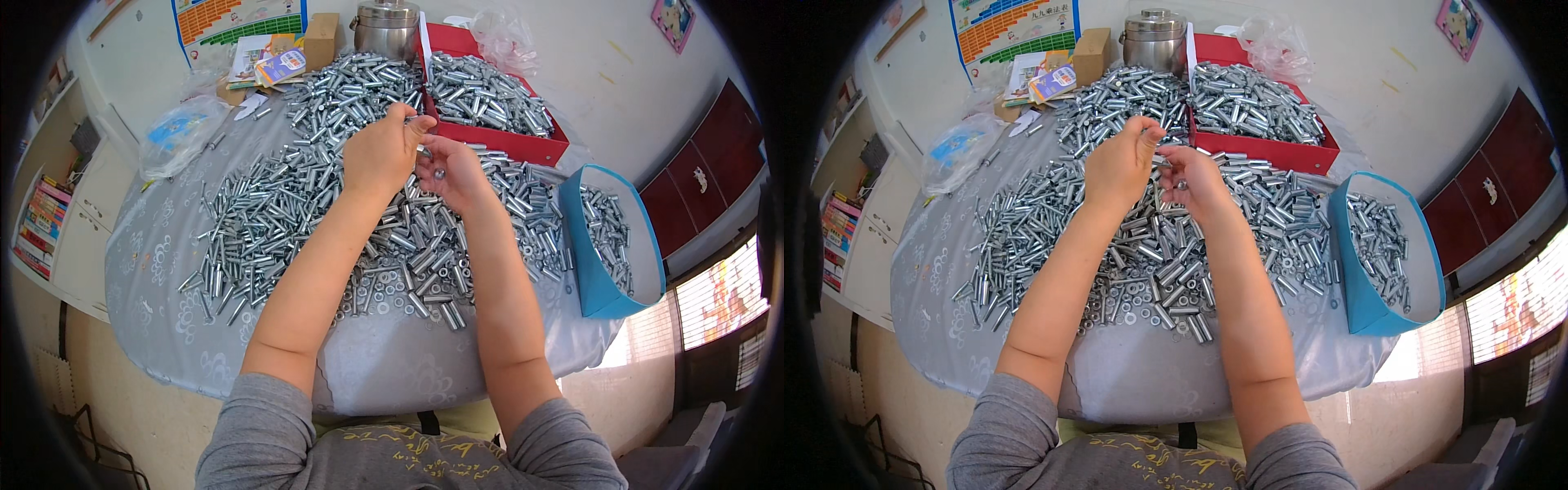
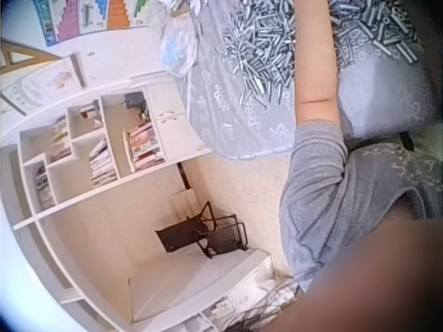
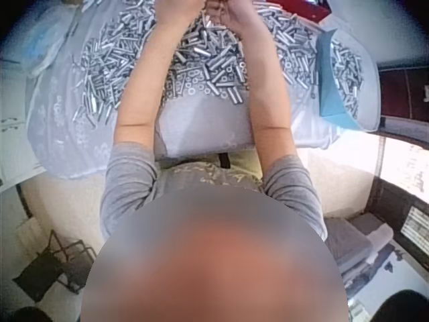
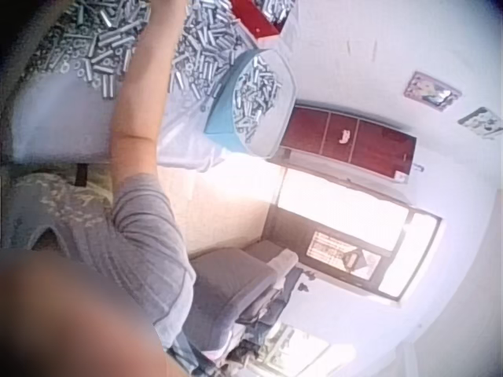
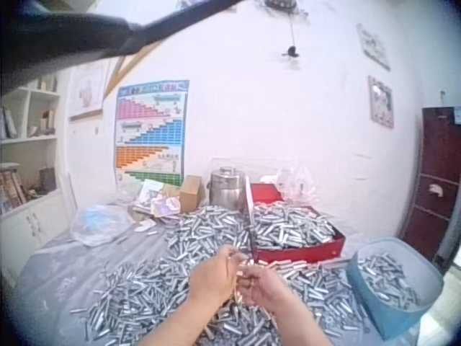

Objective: The person sits at a table covered with a large pile of metal fasteners, including bolts and washers. They repeatedly pick up a bolt and a washer, thread the washer onto the bolt, and place the assembled unit into a blue plastic bin to the right. The task is performed continuously by hand throughout the clip.

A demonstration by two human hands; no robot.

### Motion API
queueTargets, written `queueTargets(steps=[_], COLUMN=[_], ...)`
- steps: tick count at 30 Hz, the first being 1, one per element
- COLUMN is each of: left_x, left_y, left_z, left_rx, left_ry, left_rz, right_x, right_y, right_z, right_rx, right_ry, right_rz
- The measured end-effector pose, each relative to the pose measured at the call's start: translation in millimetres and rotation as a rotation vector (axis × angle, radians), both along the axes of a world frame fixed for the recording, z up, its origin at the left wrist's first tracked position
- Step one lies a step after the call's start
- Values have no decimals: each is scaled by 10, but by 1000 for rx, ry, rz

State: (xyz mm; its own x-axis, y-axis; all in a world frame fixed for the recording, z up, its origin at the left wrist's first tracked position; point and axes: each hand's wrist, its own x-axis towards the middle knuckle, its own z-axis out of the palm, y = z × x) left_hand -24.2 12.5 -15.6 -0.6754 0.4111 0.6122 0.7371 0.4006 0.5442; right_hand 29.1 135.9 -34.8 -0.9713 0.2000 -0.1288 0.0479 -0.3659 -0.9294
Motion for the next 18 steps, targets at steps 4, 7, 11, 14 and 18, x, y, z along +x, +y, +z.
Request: queueTargets(steps=[4,7,11,14,18], left_x=[13,-16,-32,-33,-20], left_y=[12,21,-3,-19,-8], left_z=[3,-36,-25,14,27], left_rx=[-29,2,13,-11,-4], left_ry=[24,70,66,78,37], left_rz=[17,22,14,41,24], right_x=[-126,-34,72,33,112], right_y=[93,-52,-130,155,69], right_z=[-149,33,171,56,152], right_rx=[690,602,641,880,818], right_ry=[-57,-38,-73,-141,105], right_rz=[-331,-275,5,-174,-314])
